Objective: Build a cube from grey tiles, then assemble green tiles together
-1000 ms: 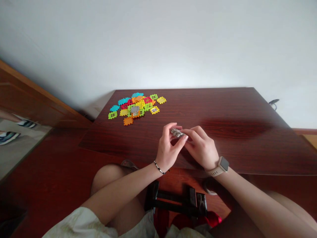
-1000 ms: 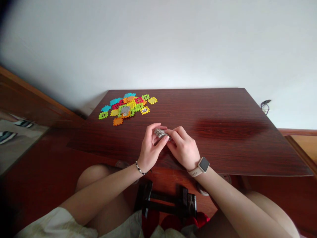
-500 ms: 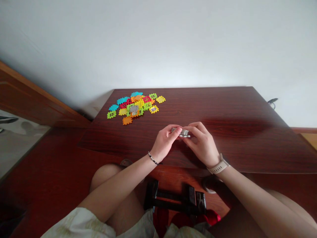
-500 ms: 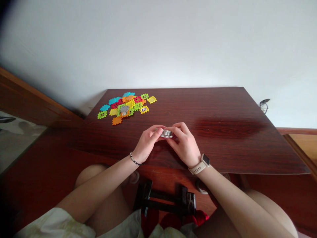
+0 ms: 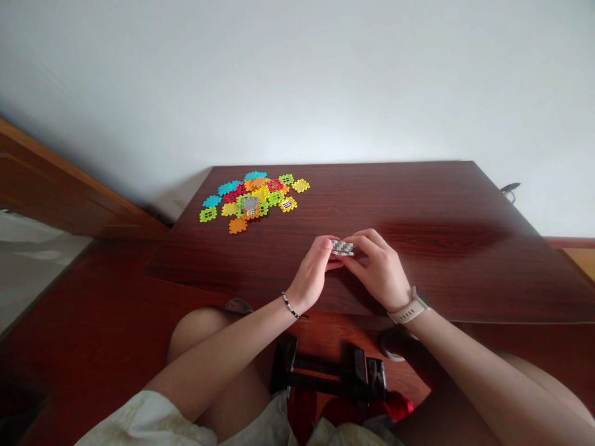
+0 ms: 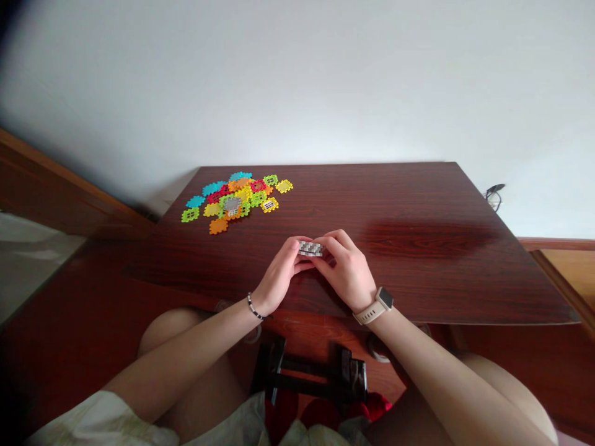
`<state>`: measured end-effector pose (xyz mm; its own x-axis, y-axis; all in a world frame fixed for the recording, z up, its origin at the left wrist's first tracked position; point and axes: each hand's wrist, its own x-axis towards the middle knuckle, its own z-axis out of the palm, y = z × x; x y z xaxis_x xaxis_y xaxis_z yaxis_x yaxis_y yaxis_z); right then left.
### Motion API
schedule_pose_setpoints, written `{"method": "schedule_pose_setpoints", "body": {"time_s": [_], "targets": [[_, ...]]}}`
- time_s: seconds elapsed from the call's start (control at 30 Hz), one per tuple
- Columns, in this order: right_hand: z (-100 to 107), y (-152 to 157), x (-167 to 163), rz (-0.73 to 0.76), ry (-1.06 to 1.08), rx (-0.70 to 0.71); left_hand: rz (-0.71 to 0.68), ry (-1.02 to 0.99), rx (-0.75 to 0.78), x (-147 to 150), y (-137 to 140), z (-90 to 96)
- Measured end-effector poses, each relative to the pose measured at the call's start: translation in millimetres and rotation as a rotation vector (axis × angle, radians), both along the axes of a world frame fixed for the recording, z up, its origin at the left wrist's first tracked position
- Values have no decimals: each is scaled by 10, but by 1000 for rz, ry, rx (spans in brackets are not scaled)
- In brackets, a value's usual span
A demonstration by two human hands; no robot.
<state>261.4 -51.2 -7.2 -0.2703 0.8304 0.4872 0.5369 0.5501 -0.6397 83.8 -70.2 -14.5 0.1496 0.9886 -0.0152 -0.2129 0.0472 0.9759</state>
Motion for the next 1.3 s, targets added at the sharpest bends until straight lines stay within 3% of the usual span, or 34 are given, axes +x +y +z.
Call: {"method": "schedule_pose_setpoints", "body": {"time_s": [0.13,0.27,0.7,0.77,0.9,0.97,1.3], "targets": [[-10,-18,-2,20,-24,0,32,161,117,40,-86,-18],[-3,-38,-18,65,-37,4,85,280,141,23,-109,-19],[42,-29,-17,101,4,7,70,485,257,-103,-59,35],[49,-17,-3,94,11,11,24,514,390,-175,6,67],[73,1,37,78,24,32,-41,650,841,-328,161,161],[89,0,53,87,34,41,-63,688,952,-389,219,204],[115,-25,73,131,36,56,-90,640,1028,-510,288,231]]}}
